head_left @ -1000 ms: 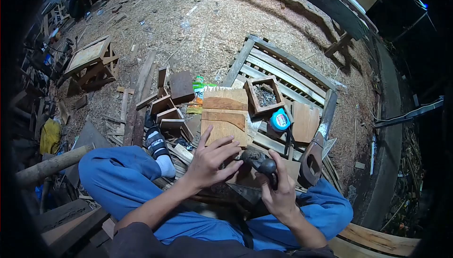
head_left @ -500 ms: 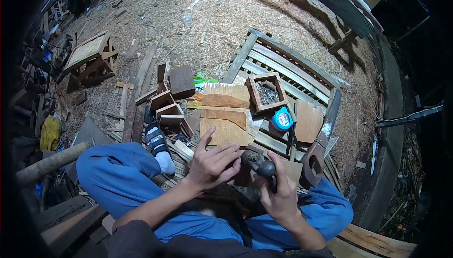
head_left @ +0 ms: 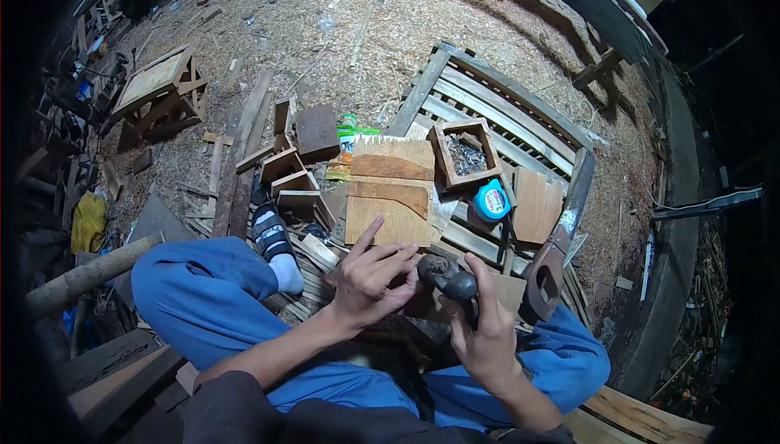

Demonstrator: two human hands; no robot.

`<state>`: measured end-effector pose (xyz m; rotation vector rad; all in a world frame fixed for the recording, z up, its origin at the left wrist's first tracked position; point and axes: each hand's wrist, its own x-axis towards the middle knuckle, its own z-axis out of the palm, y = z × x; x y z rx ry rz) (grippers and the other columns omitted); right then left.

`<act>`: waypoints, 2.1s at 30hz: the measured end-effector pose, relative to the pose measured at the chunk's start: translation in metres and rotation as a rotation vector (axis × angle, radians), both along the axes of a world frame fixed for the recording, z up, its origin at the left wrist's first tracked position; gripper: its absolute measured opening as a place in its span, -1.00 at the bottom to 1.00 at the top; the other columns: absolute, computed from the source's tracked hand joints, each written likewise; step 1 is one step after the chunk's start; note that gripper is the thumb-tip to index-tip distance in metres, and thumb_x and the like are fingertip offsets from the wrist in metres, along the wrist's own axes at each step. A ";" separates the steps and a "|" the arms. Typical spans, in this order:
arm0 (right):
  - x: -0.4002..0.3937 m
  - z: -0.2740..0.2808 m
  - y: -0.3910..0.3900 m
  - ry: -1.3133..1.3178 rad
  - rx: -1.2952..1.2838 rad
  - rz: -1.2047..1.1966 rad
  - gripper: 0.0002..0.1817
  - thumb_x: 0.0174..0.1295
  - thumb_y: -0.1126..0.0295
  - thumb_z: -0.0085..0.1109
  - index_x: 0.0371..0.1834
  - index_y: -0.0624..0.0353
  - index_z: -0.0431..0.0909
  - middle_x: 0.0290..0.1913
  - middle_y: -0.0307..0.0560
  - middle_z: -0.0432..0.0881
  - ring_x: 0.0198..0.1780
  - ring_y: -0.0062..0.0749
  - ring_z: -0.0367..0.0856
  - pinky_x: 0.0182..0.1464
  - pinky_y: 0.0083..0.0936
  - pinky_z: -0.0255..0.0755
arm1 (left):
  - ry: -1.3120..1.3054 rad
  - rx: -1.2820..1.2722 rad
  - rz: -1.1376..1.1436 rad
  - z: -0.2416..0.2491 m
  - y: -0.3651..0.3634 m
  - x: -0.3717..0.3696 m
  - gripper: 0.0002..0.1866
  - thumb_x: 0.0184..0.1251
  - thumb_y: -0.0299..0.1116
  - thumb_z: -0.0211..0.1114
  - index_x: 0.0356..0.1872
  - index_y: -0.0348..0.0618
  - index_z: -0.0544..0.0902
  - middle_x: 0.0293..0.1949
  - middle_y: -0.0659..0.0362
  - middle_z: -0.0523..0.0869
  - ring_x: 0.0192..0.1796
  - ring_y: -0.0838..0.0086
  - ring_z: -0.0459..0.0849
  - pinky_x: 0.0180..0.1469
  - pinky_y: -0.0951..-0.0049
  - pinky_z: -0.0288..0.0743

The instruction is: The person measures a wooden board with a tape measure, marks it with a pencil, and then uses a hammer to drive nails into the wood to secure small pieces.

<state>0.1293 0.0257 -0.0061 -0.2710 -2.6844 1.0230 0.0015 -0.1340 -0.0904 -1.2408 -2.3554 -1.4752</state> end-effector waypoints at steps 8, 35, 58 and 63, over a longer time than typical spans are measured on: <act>0.001 0.003 -0.003 -0.005 0.006 0.009 -0.19 0.33 0.50 0.45 0.64 0.13 0.31 0.10 0.26 0.78 0.01 0.18 0.84 -0.08 -0.10 0.69 | -0.034 -0.001 -0.012 -0.008 -0.003 -0.003 -0.87 0.14 -0.47 0.52 -0.27 -0.20 0.82 -0.05 0.13 0.92 0.05 0.25 0.89 0.65 -0.18 0.25; 0.003 -0.011 -0.006 0.103 -0.086 0.009 -0.26 0.32 0.56 0.47 0.56 0.19 0.35 0.04 0.19 0.74 -0.11 -0.06 0.80 -0.05 -0.33 0.65 | -0.130 -0.173 -0.482 -0.005 -0.035 -0.036 0.24 -0.05 -0.05 0.77 0.66 -0.20 0.24 0.47 -0.05 0.53 0.54 0.07 0.51 0.75 -0.26 -0.11; 0.010 0.011 -0.002 0.166 0.053 0.053 -0.22 0.25 0.61 0.45 0.57 0.27 0.36 0.00 0.30 0.78 -0.17 0.08 0.86 -0.20 -0.21 0.69 | 0.061 -0.177 -0.254 -0.016 -0.028 -0.018 0.07 -0.18 0.12 0.69 0.48 -0.08 0.57 0.28 0.23 0.74 0.37 0.25 0.60 0.75 -0.25 -0.27; 0.014 0.016 -0.009 0.446 0.170 0.000 -0.23 0.28 0.55 0.47 0.54 0.40 0.32 0.03 0.30 0.76 -0.21 0.06 0.86 -0.20 -0.20 0.69 | 0.085 -0.193 -0.202 -0.018 -0.027 -0.015 0.06 -0.24 0.15 0.70 0.45 0.00 0.61 0.25 0.31 0.77 0.34 0.29 0.59 0.74 -0.27 -0.31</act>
